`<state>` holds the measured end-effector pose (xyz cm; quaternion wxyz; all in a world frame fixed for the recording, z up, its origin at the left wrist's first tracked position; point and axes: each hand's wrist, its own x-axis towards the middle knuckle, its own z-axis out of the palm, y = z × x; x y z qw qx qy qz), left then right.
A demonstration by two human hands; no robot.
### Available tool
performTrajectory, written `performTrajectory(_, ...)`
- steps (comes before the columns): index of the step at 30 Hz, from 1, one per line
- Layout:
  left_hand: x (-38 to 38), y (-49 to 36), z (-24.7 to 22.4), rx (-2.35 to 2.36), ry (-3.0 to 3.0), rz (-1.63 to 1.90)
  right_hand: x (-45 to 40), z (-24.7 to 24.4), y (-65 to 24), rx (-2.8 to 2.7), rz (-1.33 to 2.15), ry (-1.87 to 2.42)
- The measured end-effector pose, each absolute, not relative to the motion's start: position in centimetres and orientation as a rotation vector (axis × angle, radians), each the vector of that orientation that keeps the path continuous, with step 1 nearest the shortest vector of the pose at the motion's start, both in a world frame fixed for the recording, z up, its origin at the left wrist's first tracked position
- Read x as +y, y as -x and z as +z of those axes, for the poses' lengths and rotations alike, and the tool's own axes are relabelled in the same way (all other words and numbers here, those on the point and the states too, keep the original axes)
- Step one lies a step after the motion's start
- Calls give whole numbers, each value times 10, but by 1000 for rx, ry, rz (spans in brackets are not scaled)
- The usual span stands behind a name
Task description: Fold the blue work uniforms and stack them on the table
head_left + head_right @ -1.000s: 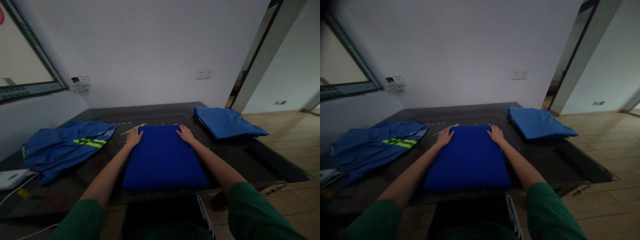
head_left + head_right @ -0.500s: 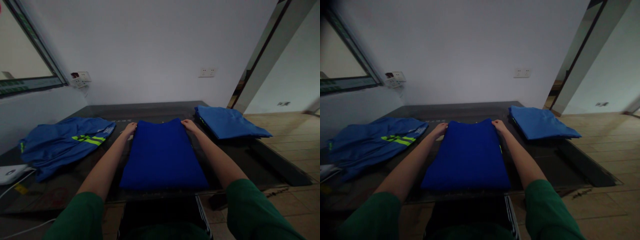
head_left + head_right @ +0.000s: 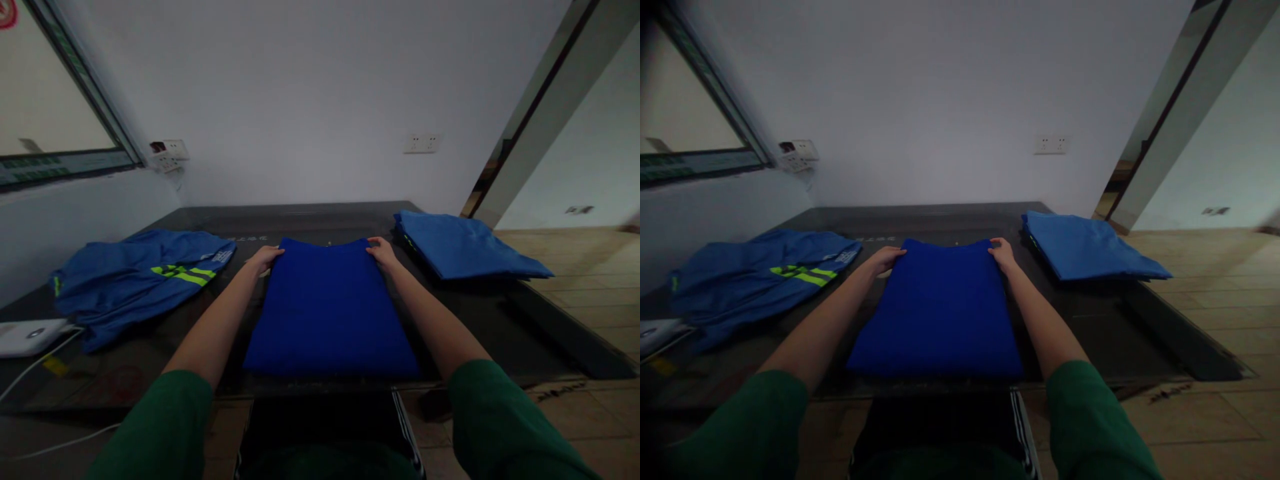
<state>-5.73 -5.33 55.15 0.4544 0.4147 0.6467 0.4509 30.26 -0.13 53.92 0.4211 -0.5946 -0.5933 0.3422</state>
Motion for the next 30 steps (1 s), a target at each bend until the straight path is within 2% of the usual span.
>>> performTrajectory(8, -49, 66, 563, 1862, -1189, 1055, 3, 544, -309, -1639, 601, 1570)
performTrajectory(19, -73, 32, 541, 2275, -1813, 919, -32, 538, -288, -2043, 92, 1669)
performTrajectory(24, -70, 15, 538, 2093, -2250, 631, -33, 541, -278, -2237, 82, 1636)
performTrajectory(30, -82, 23, 511, 2048, -2172, 381, -43, 517, -289, -2331, 163, 1730)
